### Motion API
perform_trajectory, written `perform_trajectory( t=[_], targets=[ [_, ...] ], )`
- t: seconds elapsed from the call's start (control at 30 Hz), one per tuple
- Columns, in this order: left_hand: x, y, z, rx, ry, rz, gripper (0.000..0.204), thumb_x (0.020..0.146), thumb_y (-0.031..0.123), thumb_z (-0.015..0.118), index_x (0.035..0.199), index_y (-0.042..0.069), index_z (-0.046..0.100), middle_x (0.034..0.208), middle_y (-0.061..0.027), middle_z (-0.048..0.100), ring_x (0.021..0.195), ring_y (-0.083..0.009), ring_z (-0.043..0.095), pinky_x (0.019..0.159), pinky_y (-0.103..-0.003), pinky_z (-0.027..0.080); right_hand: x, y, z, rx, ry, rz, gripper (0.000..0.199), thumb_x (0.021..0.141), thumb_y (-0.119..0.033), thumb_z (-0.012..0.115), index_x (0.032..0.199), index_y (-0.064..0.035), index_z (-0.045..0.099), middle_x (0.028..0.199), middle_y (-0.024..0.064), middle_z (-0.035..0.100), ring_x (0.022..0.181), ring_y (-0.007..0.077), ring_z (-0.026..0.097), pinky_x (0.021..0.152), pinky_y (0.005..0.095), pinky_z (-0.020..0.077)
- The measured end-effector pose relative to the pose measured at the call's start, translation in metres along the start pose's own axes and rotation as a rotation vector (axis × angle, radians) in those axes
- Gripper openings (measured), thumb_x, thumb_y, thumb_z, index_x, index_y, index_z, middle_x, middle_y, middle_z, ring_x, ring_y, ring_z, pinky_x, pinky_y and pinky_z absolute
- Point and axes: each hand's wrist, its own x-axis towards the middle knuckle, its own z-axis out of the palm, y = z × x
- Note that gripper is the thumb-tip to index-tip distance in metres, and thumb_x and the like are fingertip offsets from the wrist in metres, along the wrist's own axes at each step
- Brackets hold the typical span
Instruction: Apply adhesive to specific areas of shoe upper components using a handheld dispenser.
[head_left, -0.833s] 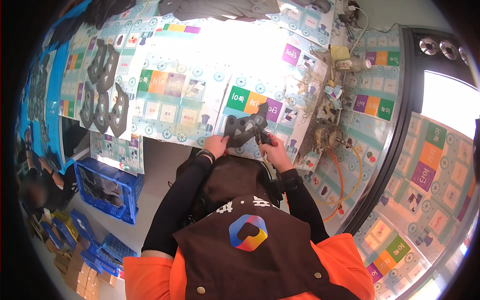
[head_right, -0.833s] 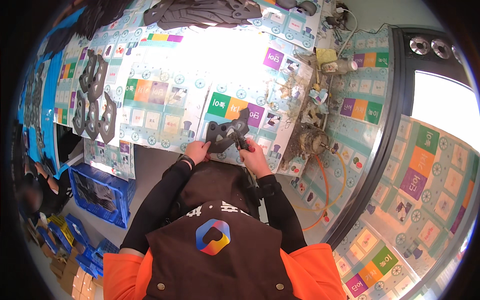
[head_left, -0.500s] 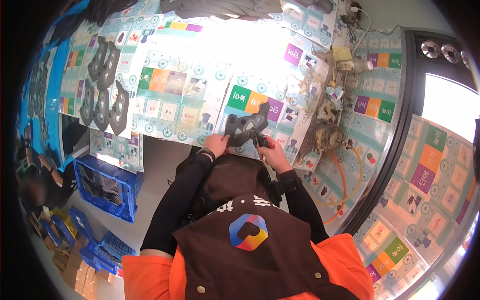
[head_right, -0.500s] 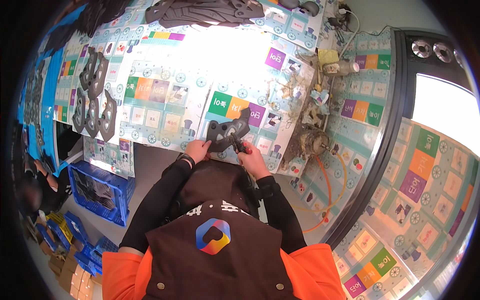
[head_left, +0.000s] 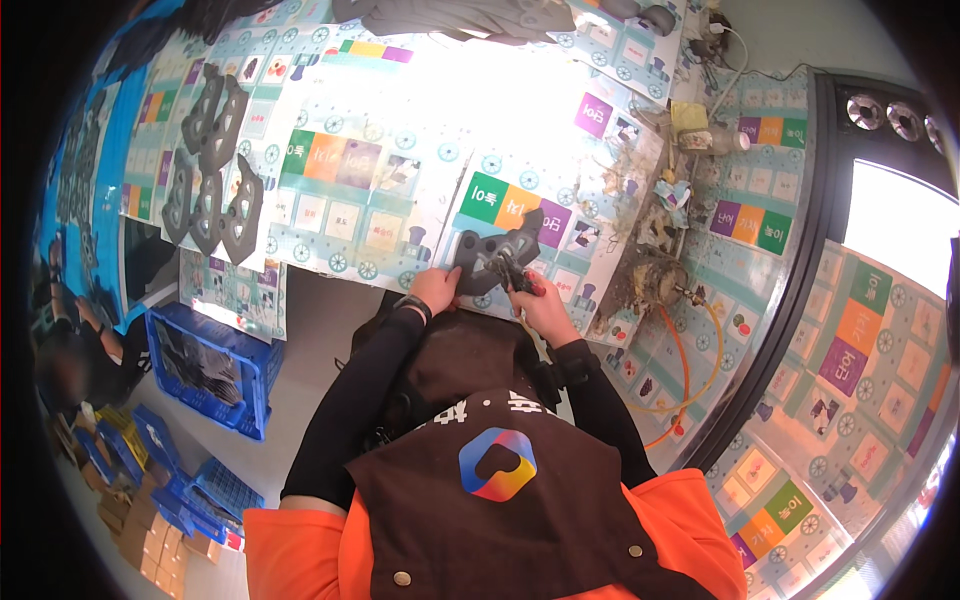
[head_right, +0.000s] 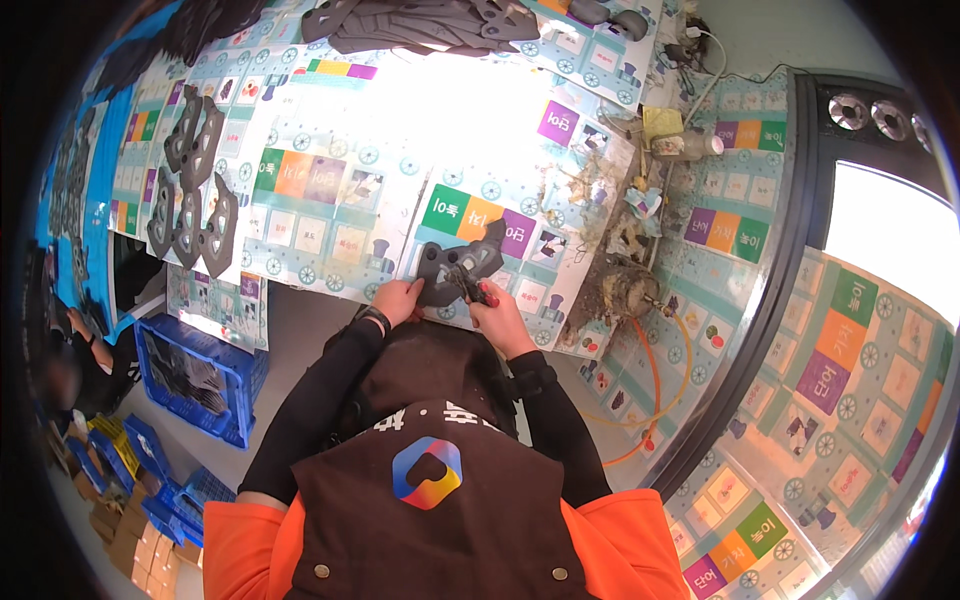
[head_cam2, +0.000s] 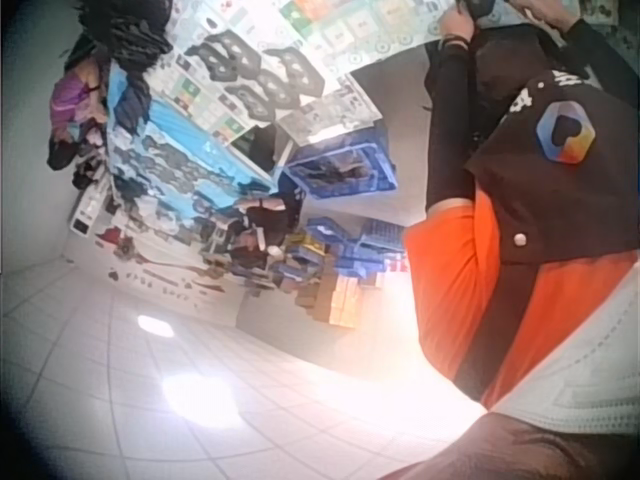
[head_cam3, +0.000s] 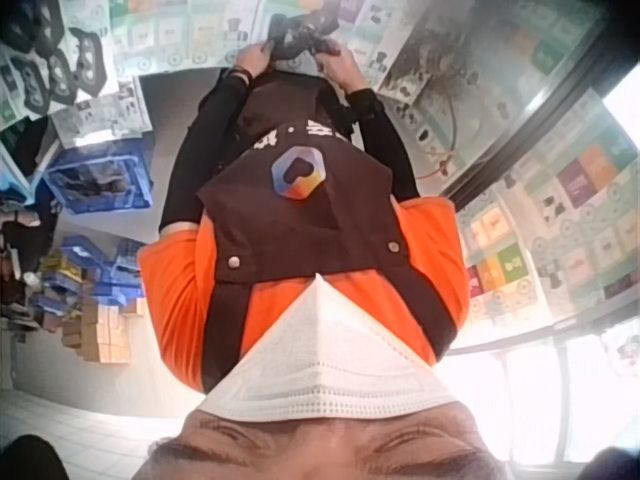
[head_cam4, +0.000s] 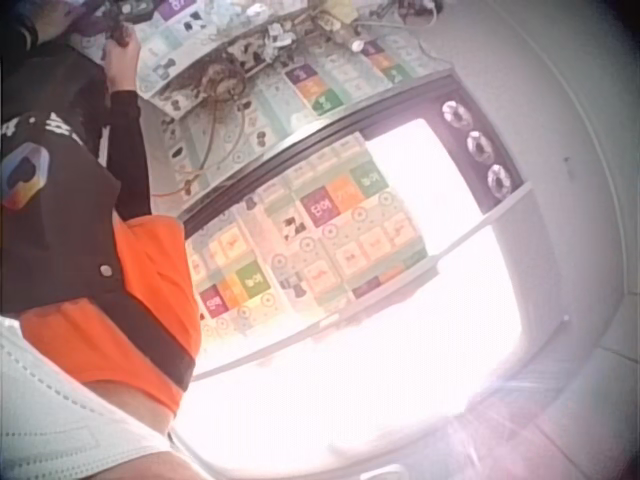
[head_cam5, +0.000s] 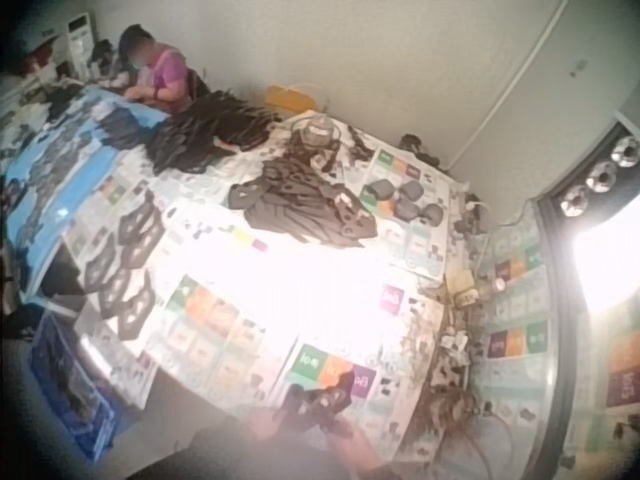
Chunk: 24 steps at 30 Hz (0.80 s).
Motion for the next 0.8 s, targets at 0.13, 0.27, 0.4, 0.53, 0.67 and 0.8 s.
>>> perform_trajectory(
  t=[0.13, 0.27, 0.4, 0.53, 0.67, 0.8],
  targets=[
    [0.002, -0.006, -0.002, 0.067, 0.002, 0.032, 0.06, 0.106, 0.044, 0.043, 0.08, -0.002, 0.072, 0.067, -0.0104, 0.073, 0.059, -0.0215, 0.072, 0.066, -0.033, 0.058, 0.0, -0.008, 0.004, -0.037, -0.033, 0.048, 0.014, 0.079, 0.0, 0.055, 0.093, -0.0005, 0.059, 0.069, 0.0039, 0.055, 0.061, 0.0133, 0.054, 0.056, 0.0283, 0.0427],
    [0.006, -0.002, -0.002, 0.091, 0.002, 0.061, 0.063, 0.106, 0.045, 0.04, 0.078, -0.001, 0.073, 0.064, -0.0094, 0.072, 0.059, -0.0209, 0.072, 0.068, -0.034, 0.058, 0.005, 0.001, 0.004, 0.015, -0.049, 0.015, 0.017, 0.078, -0.004, 0.059, 0.095, -0.0042, 0.059, 0.068, 0.002, 0.057, 0.055, 0.0101, 0.051, 0.046, 0.0258, 0.0338],
    [0.005, -0.002, -0.006, 0.098, 0.029, 0.087, 0.062, 0.107, 0.044, 0.04, 0.079, -0.001, 0.073, 0.064, -0.0094, 0.072, 0.058, -0.021, 0.072, 0.068, -0.033, 0.058, 0.008, 0.002, 0.006, -0.075, -0.102, 0.056, 0.018, 0.079, -0.003, 0.06, 0.097, -0.0034, 0.061, 0.072, 0.003, 0.059, 0.057, 0.011, 0.054, 0.048, 0.0265, 0.0371],
    [0.002, -0.014, -0.02, 0.199, 0.025, 0.151, 0.05, 0.101, 0.044, 0.05, 0.081, 0.005, 0.075, 0.067, -0.0112, 0.072, 0.067, -0.0283, 0.072, 0.071, -0.042, 0.057, 0.005, 0.009, 0.01, -0.003, -0.165, -0.002, 0.023, 0.079, -0.004, 0.065, 0.102, -0.001, 0.063, 0.081, 0.0022, 0.063, 0.067, 0.0115, 0.059, 0.059, 0.0266, 0.0452],
    [-0.002, -0.016, -0.001, 0.327, 0.223, 0.434, 0.036, 0.093, 0.039, 0.065, 0.082, 0.006, 0.076, 0.074, -0.0122, 0.073, 0.069, -0.0293, 0.072, 0.07, -0.04, 0.056, -0.012, -0.003, -0.01, 0.094, 0.006, -0.049, 0.033, 0.079, -0.005, 0.064, 0.113, -0.0036, 0.065, 0.086, 0.0012, 0.068, 0.07, 0.01, 0.059, 0.058, 0.0251, 0.0464],
    [-0.033, 0.026, -0.056, -0.333, 0.349, 0.397, 0.026, 0.098, 0.025, 0.066, 0.096, 0.0, 0.07, 0.076, -0.0105, 0.071, 0.059, -0.0224, 0.072, 0.058, -0.034, 0.054, -0.035, -0.033, -0.044, 0.111, 0.134, -0.03, 0.04, 0.076, -0.006, 0.053, 0.115, 0.0007, 0.062, 0.092, 0.011, 0.075, 0.055, 0.0117, 0.057, 0.046, 0.0244, 0.0437]
  ],
)
